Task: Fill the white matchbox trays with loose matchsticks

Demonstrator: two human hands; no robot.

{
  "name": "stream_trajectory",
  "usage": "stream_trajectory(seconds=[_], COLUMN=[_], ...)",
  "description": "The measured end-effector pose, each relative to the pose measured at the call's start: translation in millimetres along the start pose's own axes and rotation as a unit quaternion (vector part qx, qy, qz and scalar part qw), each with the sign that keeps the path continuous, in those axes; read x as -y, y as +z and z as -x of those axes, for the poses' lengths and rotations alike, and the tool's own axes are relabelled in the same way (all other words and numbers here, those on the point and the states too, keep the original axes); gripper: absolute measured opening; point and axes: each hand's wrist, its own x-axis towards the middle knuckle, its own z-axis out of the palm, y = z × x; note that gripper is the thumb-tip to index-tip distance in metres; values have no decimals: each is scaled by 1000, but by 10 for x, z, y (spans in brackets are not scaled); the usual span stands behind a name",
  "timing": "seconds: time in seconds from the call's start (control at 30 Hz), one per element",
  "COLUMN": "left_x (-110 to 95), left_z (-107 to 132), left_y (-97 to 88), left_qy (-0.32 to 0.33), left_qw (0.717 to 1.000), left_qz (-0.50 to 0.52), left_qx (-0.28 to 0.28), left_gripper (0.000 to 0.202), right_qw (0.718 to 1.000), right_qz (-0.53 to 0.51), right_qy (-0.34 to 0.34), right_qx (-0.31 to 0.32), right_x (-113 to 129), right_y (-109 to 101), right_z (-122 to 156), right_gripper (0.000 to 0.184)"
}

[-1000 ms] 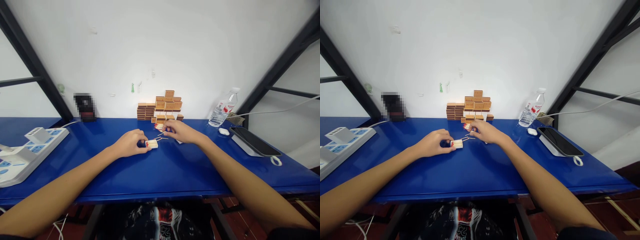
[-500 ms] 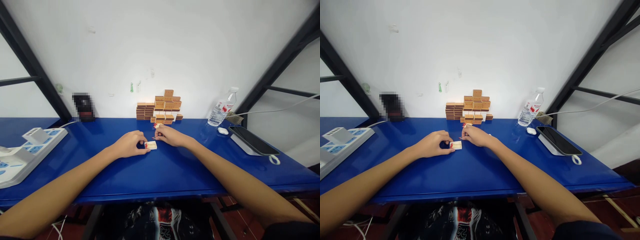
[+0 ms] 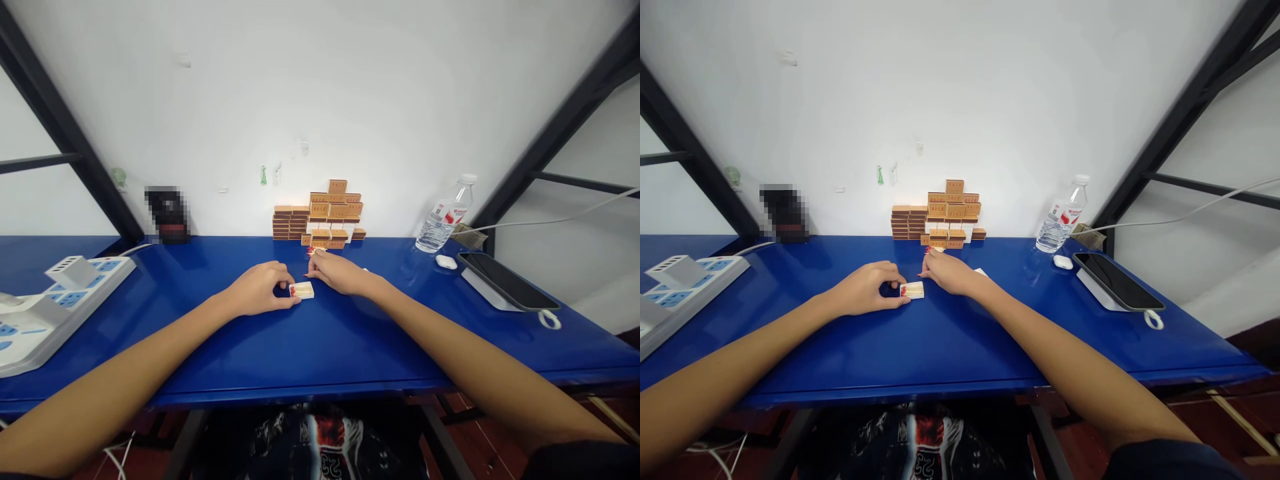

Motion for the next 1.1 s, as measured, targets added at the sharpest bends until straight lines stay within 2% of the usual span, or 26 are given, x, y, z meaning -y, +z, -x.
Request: stream_trajectory(seconds=[0.33, 0.6, 0.77, 0.9, 1.1], left_x=[24, 24, 10, 6, 25], left_z=[1, 2, 2, 0, 2], left_y=[16, 18, 12, 11, 19], left_qy=[-5, -2, -5, -4, 1], left_qw=[1000, 1000, 1000, 1000, 1000], left_qz=[-4, -6, -6, -11, -22], left_qx=[-9, -7, -7, -7, -6], left_gripper=[30, 30, 29, 28, 29], right_qw=[998, 999, 999, 998, 997], right_qz=[-28, -6, -12, -55, -66], right_qy=[38, 36, 31, 11, -37], right_qx=[-38, -4, -1, -25, -29], right_x=[12, 40, 34, 144, 400], right_y=[-100, -11, -57, -125, -35], right_z=[40, 16, 26, 82, 119], right_gripper=[14, 14, 15, 17, 10])
